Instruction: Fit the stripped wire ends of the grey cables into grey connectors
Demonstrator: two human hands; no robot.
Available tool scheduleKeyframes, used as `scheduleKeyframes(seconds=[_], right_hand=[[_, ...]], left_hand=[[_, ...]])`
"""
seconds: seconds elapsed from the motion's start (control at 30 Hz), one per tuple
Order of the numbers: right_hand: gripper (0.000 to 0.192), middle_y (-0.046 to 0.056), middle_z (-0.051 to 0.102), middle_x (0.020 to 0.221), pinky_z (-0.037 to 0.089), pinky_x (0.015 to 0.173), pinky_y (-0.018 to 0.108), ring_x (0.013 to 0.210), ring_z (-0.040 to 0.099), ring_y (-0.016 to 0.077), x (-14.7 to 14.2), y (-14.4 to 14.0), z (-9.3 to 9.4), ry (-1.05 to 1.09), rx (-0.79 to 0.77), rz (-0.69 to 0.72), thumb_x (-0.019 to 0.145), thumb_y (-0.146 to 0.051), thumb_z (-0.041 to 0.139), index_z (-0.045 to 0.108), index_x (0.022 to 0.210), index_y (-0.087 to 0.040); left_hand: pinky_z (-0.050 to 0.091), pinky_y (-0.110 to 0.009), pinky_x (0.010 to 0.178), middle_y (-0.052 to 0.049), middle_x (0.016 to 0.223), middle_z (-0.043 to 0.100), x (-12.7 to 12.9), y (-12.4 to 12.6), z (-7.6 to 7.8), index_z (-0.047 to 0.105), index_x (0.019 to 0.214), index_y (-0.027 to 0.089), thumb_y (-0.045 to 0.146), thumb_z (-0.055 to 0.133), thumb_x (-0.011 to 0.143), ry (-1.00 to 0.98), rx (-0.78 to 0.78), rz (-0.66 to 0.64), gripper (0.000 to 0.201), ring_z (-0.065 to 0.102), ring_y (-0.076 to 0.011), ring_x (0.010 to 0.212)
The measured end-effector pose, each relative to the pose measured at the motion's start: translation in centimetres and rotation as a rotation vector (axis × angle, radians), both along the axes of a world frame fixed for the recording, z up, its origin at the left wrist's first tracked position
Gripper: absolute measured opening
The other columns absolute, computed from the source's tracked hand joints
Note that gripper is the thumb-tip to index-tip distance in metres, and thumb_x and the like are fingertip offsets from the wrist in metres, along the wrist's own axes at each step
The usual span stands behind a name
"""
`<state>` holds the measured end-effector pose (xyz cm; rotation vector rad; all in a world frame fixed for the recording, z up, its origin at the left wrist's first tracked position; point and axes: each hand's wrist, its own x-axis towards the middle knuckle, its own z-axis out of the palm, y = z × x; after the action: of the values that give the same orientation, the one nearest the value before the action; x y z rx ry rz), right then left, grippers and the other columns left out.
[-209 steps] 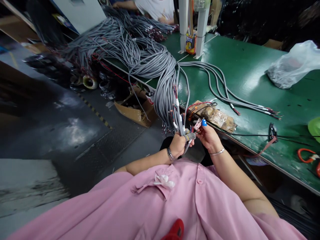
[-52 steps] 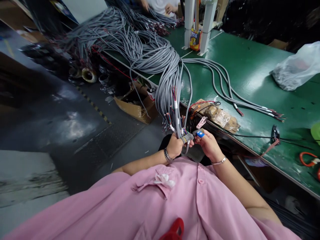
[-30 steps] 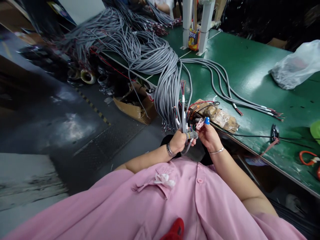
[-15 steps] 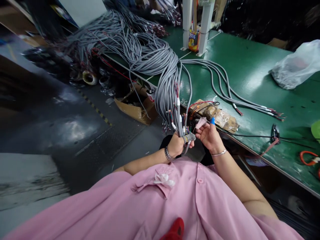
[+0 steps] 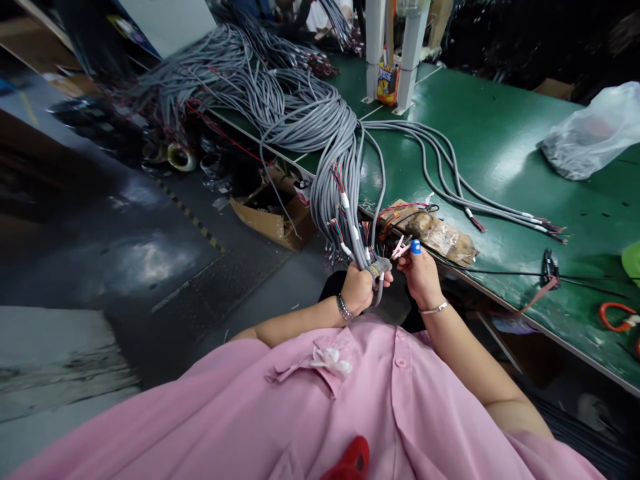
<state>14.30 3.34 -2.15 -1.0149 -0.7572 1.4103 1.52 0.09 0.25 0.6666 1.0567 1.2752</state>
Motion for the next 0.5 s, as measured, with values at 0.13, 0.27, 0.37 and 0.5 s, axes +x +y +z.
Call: scheduleKeyframes(seconds=[0.13, 0.27, 0.37, 0.5], right_hand=[[0.040, 0.002, 0.068, 0.076, 0.050, 0.054, 0.025, 0.060, 0.058, 0.0122, -0.3, 0.8, -0.1, 0.244, -0.160, 0.130, 0.074, -0.059, 0.066, 0.065, 0.079, -0.020], [0.032, 0.001, 0.069, 0.076, 0.051, 0.055, 0.024, 0.061, 0.060, 0.0117, -0.8, 1.4, -0.3, 0.358, -0.202, 0.037, 0.074, -0.052, 0.071, 0.065, 0.079, -0.020], [0.031, 0.000, 0.069, 0.074, 0.051, 0.055, 0.024, 0.060, 0.060, 0.0110, -1.1, 1.4, -0.4, 0.372, -0.188, 0.021, 0.075, -0.051, 0.070, 0.064, 0.079, -0.020], [0.037, 0.001, 0.069, 0.079, 0.051, 0.058, 0.025, 0.063, 0.061, 0.0119, -0.9, 0.9, -0.6, 0.420, -0.191, 0.083, 0.076, -0.058, 0.065, 0.063, 0.080, -0.021]], left_hand=[[0.041, -0.022, 0.041, -0.003, 0.052, 0.061, 0.2, 0.2, -0.4, 0.064, 0.065, 0.011, 0.039, 0.074, 0.066, 0.007, -0.012, 0.013, 0.029, 0.056, -0.0116, 0.044], [0.043, -0.023, 0.042, -0.003, 0.052, 0.062, 0.3, 0.3, -0.7, 0.064, 0.065, 0.011, 0.040, 0.074, 0.064, 0.021, -0.047, 0.013, 0.030, 0.056, -0.0117, 0.044], [0.043, -0.023, 0.043, -0.003, 0.052, 0.061, 0.3, 0.3, -0.8, 0.063, 0.064, 0.012, 0.040, 0.075, 0.063, 0.040, -0.058, 0.007, 0.030, 0.056, -0.0118, 0.044], [0.045, -0.023, 0.044, -0.003, 0.052, 0.062, 0.2, 0.0, -0.8, 0.063, 0.063, 0.012, 0.038, 0.074, 0.065, 0.040, -0.026, -0.015, 0.029, 0.056, -0.0115, 0.044]])
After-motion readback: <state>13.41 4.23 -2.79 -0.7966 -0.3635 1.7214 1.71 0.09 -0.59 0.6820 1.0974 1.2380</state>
